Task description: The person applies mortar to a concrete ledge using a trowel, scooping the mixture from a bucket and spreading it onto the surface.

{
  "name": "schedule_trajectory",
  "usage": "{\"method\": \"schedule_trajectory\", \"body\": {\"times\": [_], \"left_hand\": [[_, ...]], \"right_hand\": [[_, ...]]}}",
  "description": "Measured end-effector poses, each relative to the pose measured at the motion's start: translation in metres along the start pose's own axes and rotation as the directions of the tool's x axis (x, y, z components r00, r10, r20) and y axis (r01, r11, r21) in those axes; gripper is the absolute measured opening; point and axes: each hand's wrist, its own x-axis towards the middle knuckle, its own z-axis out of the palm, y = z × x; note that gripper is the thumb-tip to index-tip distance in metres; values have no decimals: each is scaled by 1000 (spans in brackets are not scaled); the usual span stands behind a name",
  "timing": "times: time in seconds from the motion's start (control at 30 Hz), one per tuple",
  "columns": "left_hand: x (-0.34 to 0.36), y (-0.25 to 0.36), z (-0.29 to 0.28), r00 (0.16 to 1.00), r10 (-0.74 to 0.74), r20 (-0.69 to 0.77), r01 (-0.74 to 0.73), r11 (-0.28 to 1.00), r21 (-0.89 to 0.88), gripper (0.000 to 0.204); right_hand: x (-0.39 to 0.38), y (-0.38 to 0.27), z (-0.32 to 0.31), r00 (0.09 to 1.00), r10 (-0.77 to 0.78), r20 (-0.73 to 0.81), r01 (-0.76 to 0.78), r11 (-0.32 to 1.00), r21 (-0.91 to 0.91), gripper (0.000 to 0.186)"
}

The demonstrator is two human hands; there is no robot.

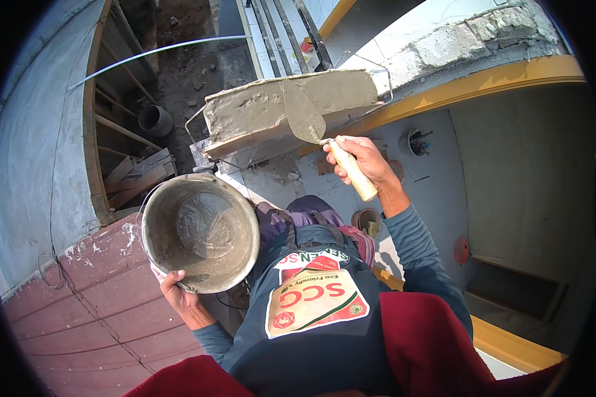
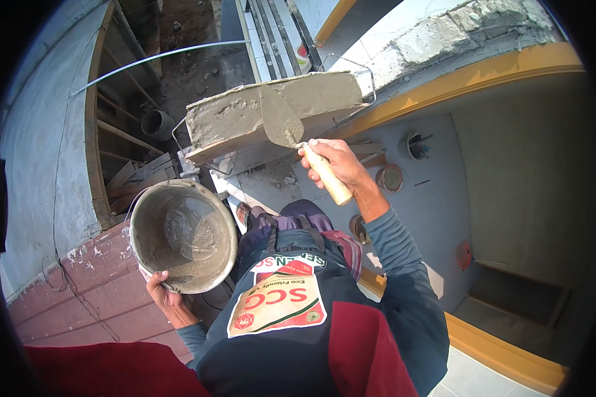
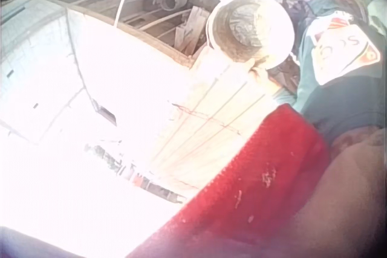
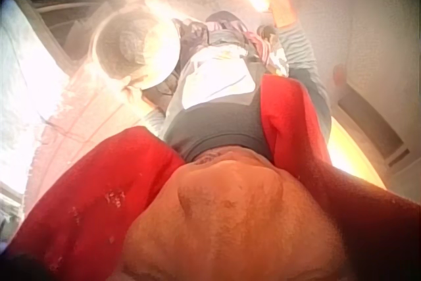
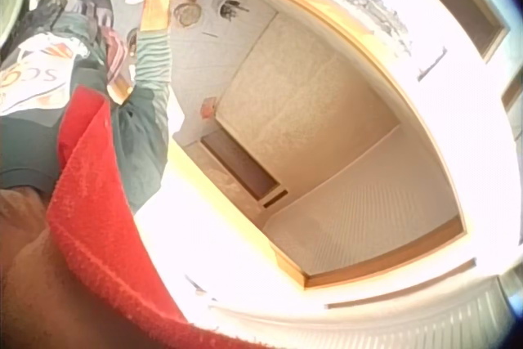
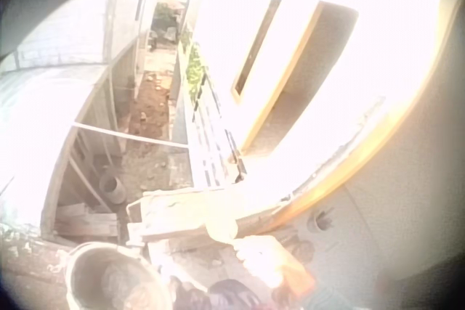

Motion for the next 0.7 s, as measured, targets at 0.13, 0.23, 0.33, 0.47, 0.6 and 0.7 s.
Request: {"method": "schedule_trajectory", "body": {"times": [0.13,0.23,0.33,0.47,0.6,0.7], "left_hand": [[0,-1,-4,1000,5,-20,-5,1000,-1,79],[4,-4,-8,1000,0,-14,0,1000,-8,78],[5,-3,-8,1000,-22,-17,22,999,-30,77],[3,-5,-10,1000,-6,-12,5,999,-33,78],[2,-4,-4,1000,-9,-12,9,1000,-30,78],[2,-3,-1,1000,8,-17,-9,1000,-24,78]], "right_hand": [[-7,-8,-5,978,-142,-150,133,989,-66,30],[-17,-16,-27,936,-192,-295,118,961,-249,31],[-29,-10,-37,899,-219,-379,78,932,-353,32],[-43,5,-42,883,-153,-443,-11,938,-347,33],[-55,25,-25,900,-123,-419,1,960,-281,32],[-50,32,1,929,-75,-363,-6,976,-216,34]]}}
